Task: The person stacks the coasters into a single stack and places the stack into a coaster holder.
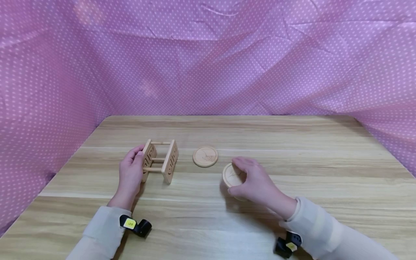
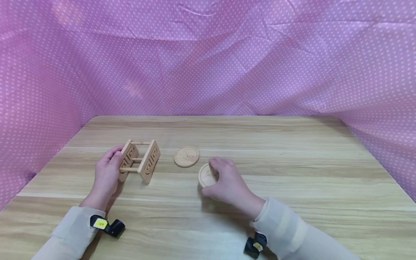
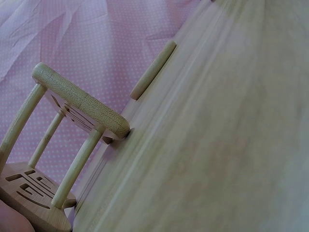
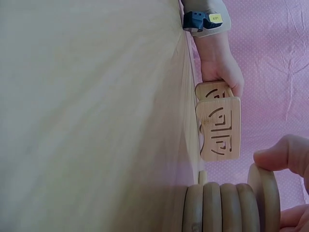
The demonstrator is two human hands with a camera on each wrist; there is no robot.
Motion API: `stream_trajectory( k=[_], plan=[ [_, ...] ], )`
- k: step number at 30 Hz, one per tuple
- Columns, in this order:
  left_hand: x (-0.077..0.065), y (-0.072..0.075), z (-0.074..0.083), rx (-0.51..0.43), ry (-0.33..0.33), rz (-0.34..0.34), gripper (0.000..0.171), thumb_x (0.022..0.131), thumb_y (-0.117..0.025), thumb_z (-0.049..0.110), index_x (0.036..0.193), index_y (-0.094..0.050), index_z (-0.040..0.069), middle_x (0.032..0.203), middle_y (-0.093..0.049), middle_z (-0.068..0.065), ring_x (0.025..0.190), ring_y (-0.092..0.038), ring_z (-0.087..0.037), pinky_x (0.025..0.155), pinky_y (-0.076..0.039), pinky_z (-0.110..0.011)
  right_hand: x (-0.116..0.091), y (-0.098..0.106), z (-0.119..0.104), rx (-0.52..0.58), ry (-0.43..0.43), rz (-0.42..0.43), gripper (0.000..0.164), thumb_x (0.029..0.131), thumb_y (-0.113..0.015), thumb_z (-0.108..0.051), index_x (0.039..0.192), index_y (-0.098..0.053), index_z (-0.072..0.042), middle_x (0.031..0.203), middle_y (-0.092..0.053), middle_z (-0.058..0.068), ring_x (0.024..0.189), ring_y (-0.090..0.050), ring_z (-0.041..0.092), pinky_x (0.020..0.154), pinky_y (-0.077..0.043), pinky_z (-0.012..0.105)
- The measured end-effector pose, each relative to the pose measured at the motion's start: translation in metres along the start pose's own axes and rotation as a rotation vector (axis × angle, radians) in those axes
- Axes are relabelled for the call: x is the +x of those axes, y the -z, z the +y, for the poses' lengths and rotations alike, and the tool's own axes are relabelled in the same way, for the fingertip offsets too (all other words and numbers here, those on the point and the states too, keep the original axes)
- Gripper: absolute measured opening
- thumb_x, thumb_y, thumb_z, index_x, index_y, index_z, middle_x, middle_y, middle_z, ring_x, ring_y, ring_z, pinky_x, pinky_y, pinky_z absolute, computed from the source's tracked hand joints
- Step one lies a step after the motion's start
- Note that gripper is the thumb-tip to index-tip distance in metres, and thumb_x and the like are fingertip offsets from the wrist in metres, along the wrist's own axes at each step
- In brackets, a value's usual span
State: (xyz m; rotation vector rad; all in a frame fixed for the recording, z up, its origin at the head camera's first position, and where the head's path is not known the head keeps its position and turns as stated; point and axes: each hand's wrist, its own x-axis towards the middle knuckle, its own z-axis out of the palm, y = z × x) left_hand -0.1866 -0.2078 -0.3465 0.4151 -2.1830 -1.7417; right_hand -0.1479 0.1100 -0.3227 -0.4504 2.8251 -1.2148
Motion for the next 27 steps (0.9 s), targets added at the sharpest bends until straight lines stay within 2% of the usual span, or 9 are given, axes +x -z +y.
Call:
stream_trajectory(
  k=[7,14,27],
  plan=[
    [-0.002,0.001,0.001,0.011,0.006,-0.007,0.037,0.1,-0.036,0.022,0.132,-0.049,0.007,0.14,-0.044,-0.01,0.126,-0.04,-0.022,0.107,-0.034,-0.04,-0.004,0.006,0.007,-0.025,0.0,0.01,0.084,0.059,-0.079,-0.017,0.133,-0.045,0.002,0.14,-0.043,0.017,0.129,-0.035,0.036,0.108,-0.028,0.051],
    [-0.004,0.0,0.003,-0.006,0.0,-0.001,0.037,0.1,-0.037,0.02,0.131,-0.05,0.006,0.136,-0.048,-0.012,0.123,-0.043,-0.022,0.106,-0.035,-0.037,-0.006,0.009,0.013,-0.044,0.009,0.015,0.081,0.06,-0.078,-0.016,0.133,-0.046,0.004,0.138,-0.044,0.019,0.128,-0.036,0.037,0.108,-0.029,0.05],
    [-0.003,0.0,0.002,-0.004,0.009,-0.001,0.037,0.1,-0.037,0.02,0.132,-0.05,0.006,0.137,-0.047,-0.011,0.124,-0.043,-0.021,0.106,-0.036,-0.037,-0.009,0.011,0.012,-0.062,-0.002,0.029,0.08,0.061,-0.078,-0.015,0.132,-0.047,0.004,0.138,-0.045,0.02,0.128,-0.036,0.039,0.107,-0.029,0.051]
  ],
)
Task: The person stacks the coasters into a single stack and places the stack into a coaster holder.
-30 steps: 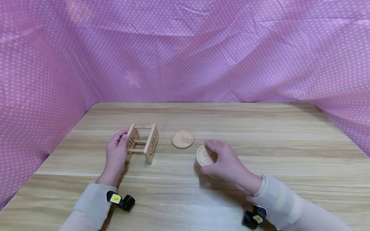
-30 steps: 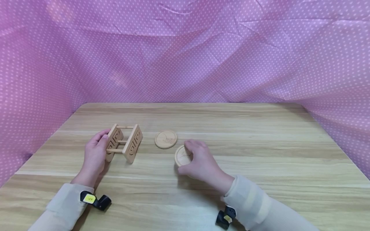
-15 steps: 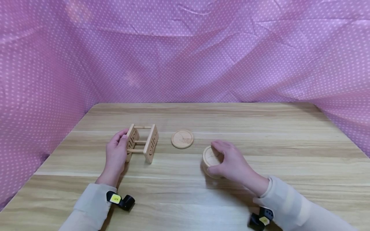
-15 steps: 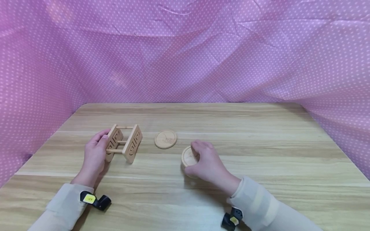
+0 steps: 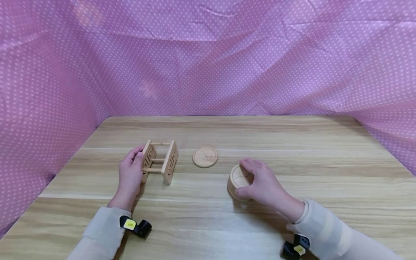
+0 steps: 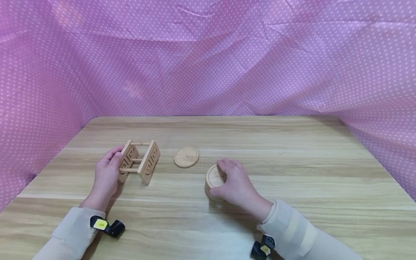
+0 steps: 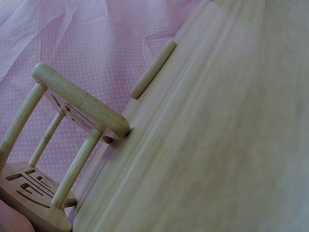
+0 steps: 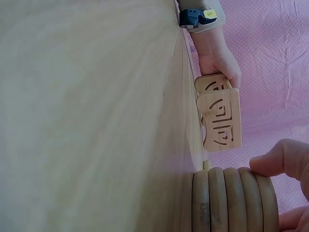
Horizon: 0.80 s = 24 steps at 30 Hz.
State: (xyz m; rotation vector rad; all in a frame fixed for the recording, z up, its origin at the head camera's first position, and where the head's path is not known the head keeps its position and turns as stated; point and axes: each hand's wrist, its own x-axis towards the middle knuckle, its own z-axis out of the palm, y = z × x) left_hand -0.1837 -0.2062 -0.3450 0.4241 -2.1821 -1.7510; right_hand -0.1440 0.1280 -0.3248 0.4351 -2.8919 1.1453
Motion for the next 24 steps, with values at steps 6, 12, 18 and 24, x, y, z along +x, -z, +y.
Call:
stream_trajectory(
  k=[6,12,18,24],
  plan=[
    [0.0002,0.0004,-0.0013,-0.001,0.001,-0.005,0.037,0.1,-0.037,0.022,0.132,-0.049,0.007,0.139,-0.046,-0.01,0.126,-0.041,-0.022,0.107,-0.035,-0.038,-0.0005,0.0022,-0.001,-0.036,0.012,-0.033,0.081,0.062,-0.075,-0.016,0.134,-0.044,0.004,0.14,-0.042,0.02,0.129,-0.032,0.04,0.106,-0.029,0.054],
    [0.0003,0.0004,-0.0011,-0.003,0.005,-0.006,0.037,0.1,-0.037,0.023,0.132,-0.05,0.007,0.138,-0.046,-0.01,0.125,-0.041,-0.021,0.107,-0.035,-0.037,-0.0011,0.0038,-0.0021,-0.047,0.011,-0.058,0.082,0.062,-0.075,-0.017,0.135,-0.043,0.003,0.141,-0.04,0.019,0.13,-0.031,0.04,0.106,-0.029,0.055],
    [-0.0001,-0.0001,-0.0008,-0.004,0.006,0.005,0.037,0.1,-0.037,0.022,0.131,-0.051,0.007,0.136,-0.048,-0.01,0.124,-0.043,-0.021,0.106,-0.036,-0.037,-0.0017,0.0044,-0.0019,-0.064,0.017,-0.058,0.083,0.063,-0.076,-0.018,0.135,-0.042,0.003,0.141,-0.041,0.019,0.13,-0.032,0.04,0.106,-0.029,0.054],
    [-0.0013,0.0003,-0.0006,-0.001,0.004,-0.002,0.037,0.1,-0.037,0.022,0.131,-0.05,0.007,0.138,-0.047,-0.01,0.125,-0.042,-0.021,0.107,-0.035,-0.038,-0.0024,0.0043,-0.0017,-0.059,0.025,-0.073,0.088,0.066,-0.079,-0.028,0.138,-0.039,0.001,0.146,-0.033,0.019,0.134,-0.023,0.041,0.107,-0.024,0.058]
  ],
)
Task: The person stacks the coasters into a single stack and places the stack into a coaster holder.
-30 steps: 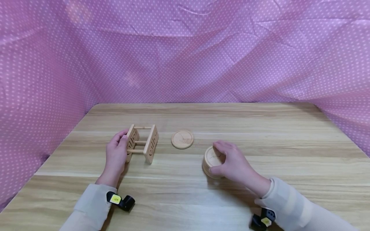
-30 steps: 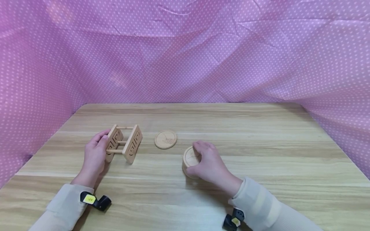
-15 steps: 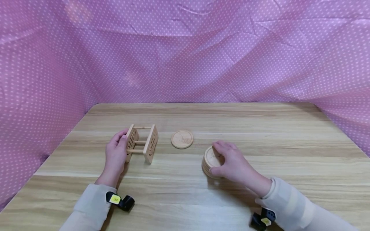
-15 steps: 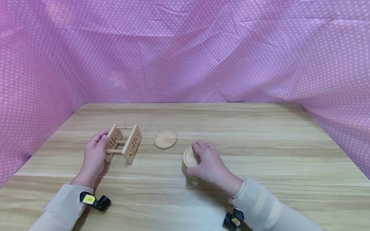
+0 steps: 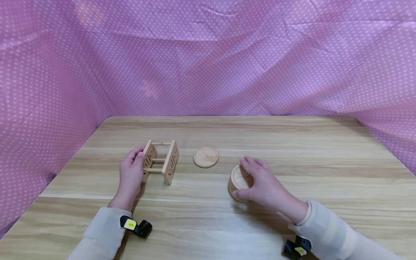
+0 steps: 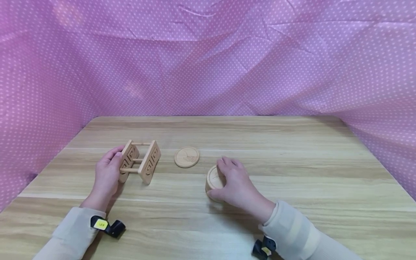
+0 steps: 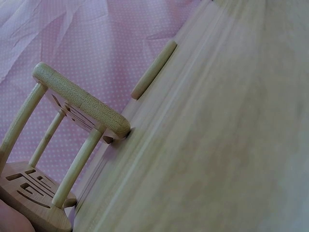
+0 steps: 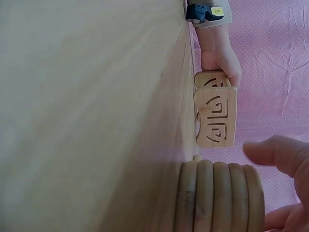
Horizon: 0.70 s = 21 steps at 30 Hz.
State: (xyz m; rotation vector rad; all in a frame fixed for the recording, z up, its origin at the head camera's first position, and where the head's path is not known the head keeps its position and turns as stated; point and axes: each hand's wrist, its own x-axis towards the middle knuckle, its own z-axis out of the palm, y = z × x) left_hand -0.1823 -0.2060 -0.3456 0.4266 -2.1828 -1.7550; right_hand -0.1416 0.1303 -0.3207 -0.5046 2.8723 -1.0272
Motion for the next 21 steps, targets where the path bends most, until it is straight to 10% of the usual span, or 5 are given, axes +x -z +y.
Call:
stream_trajectory(
  k=[21],
  plan=[
    [-0.002,0.002,-0.001,0.021,-0.013,-0.021,0.038,0.1,-0.036,0.023,0.133,-0.048,0.008,0.141,-0.042,-0.011,0.127,-0.039,-0.024,0.108,-0.033,-0.041,0.031,0.014,-0.031,0.103,-0.044,-0.104,0.091,0.073,-0.077,-0.031,0.143,-0.028,0.0,0.149,-0.027,0.017,0.136,-0.026,0.033,0.111,-0.023,0.045]
  ],
)
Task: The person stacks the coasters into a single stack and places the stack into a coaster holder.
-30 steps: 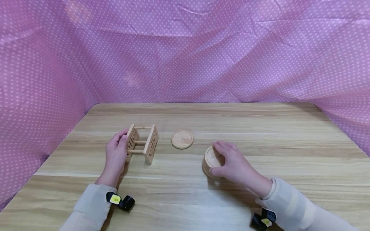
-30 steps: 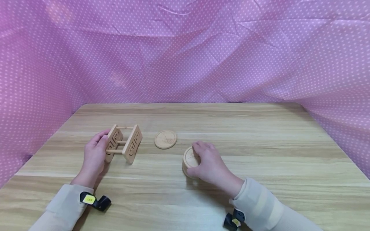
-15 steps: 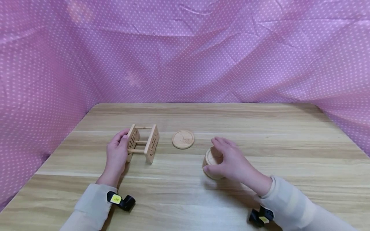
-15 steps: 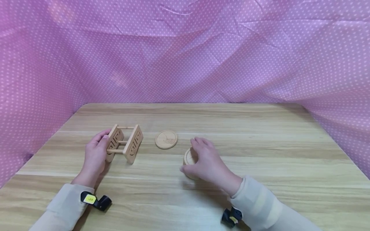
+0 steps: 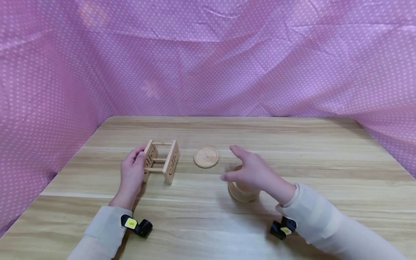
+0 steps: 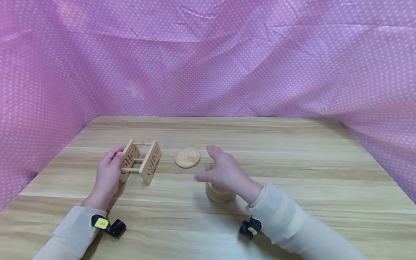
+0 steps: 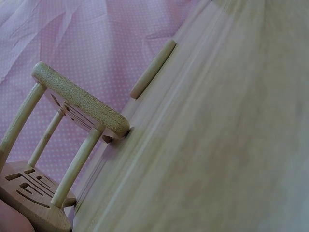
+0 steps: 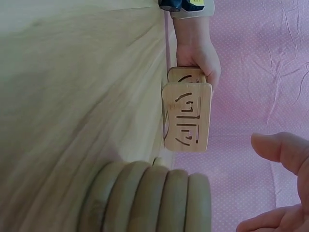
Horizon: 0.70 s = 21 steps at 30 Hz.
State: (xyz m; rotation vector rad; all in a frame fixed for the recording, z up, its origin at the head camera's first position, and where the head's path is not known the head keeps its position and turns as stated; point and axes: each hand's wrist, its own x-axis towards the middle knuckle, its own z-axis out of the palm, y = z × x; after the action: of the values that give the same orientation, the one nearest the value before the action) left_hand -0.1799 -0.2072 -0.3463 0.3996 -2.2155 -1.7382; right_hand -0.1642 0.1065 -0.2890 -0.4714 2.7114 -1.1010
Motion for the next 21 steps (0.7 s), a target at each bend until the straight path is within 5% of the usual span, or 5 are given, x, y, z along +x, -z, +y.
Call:
stream_trajectory(
  k=[21],
  plan=[
    [0.002,0.001,0.0,0.008,0.024,-0.006,0.039,0.1,-0.035,0.025,0.135,-0.047,0.011,0.143,-0.04,-0.009,0.129,-0.038,-0.025,0.108,-0.032,-0.042,0.05,-0.017,-0.025,0.189,-0.151,-0.004,0.093,0.071,-0.077,-0.034,0.145,-0.027,-0.008,0.148,-0.031,0.013,0.136,-0.026,0.027,0.112,-0.023,0.041]
  ],
)
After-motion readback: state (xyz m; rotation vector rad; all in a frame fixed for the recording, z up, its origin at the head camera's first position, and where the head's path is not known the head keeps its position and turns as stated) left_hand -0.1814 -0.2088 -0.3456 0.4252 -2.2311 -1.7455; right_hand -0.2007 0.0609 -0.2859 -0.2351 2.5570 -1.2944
